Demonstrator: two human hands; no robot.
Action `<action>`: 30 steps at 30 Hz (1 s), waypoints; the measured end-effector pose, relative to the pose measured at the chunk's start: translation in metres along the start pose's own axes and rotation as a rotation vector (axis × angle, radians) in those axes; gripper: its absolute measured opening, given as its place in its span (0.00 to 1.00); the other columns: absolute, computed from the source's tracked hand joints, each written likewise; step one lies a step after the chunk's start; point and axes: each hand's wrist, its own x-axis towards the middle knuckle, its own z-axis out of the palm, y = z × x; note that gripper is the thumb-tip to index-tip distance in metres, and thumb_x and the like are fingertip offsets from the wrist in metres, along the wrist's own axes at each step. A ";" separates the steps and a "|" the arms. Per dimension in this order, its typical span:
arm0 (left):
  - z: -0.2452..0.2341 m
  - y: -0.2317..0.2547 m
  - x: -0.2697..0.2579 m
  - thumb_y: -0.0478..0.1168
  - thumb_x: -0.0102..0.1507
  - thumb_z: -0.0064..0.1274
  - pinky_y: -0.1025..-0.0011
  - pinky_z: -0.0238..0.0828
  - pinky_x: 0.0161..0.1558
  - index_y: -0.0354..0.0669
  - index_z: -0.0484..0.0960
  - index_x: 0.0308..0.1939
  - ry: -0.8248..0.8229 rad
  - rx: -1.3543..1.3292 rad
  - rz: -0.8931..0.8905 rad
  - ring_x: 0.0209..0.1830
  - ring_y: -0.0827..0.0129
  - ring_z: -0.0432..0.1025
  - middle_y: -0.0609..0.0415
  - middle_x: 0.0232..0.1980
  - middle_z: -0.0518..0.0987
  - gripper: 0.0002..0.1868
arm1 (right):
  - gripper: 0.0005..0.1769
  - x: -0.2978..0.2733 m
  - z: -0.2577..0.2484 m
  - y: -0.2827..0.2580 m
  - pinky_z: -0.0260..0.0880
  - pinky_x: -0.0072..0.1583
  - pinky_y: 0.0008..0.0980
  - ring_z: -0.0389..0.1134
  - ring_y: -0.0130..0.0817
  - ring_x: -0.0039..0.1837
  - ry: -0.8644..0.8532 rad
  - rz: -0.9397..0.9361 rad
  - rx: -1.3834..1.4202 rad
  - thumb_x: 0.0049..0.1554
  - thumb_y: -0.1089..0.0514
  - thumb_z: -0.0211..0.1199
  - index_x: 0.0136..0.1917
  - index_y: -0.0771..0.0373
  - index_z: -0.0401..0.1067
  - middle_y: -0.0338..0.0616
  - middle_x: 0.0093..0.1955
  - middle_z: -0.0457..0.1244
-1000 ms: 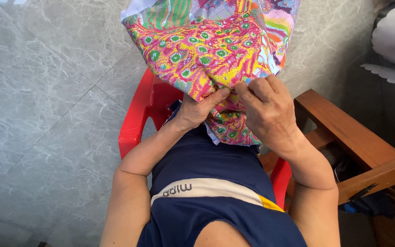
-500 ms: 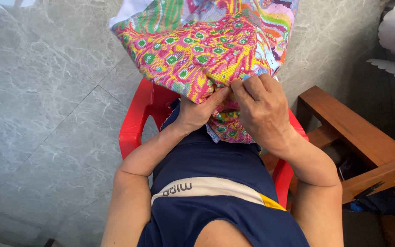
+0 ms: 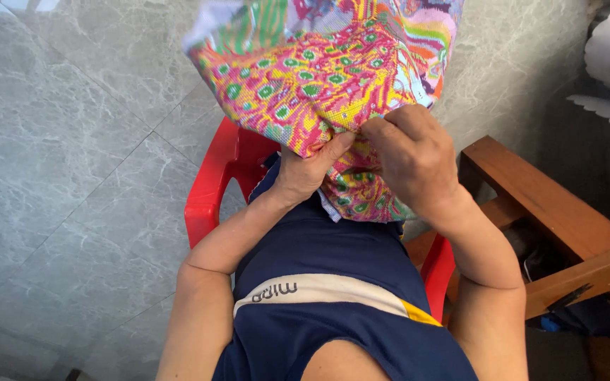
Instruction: A person is performing cross-stitch embroidery on a colorful pre-printed fabric using a needle and thread.
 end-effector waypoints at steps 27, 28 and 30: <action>-0.010 -0.010 0.013 0.29 0.65 0.61 0.50 0.69 0.65 0.38 0.77 0.64 -0.232 -0.269 -0.212 0.64 0.53 0.70 0.44 0.64 0.78 0.22 | 0.05 0.016 -0.019 0.018 0.65 0.41 0.30 0.69 0.34 0.39 -0.211 0.333 0.831 0.58 0.72 0.71 0.48 0.68 0.82 0.51 0.40 0.67; -0.010 -0.009 0.013 0.28 0.65 0.61 0.50 0.70 0.64 0.38 0.77 0.63 -0.236 -0.237 -0.198 0.64 0.53 0.70 0.44 0.63 0.78 0.22 | 0.05 0.015 -0.020 0.014 0.67 0.41 0.32 0.71 0.38 0.40 -0.181 0.350 0.766 0.58 0.72 0.72 0.49 0.68 0.83 0.53 0.41 0.68; -0.008 -0.002 0.014 0.28 0.64 0.62 0.51 0.71 0.64 0.37 0.78 0.62 -0.239 -0.208 -0.180 0.64 0.53 0.71 0.43 0.62 0.79 0.22 | 0.06 0.010 -0.023 0.006 0.68 0.42 0.35 0.72 0.41 0.41 -0.153 0.363 0.700 0.58 0.72 0.73 0.49 0.68 0.83 0.54 0.43 0.69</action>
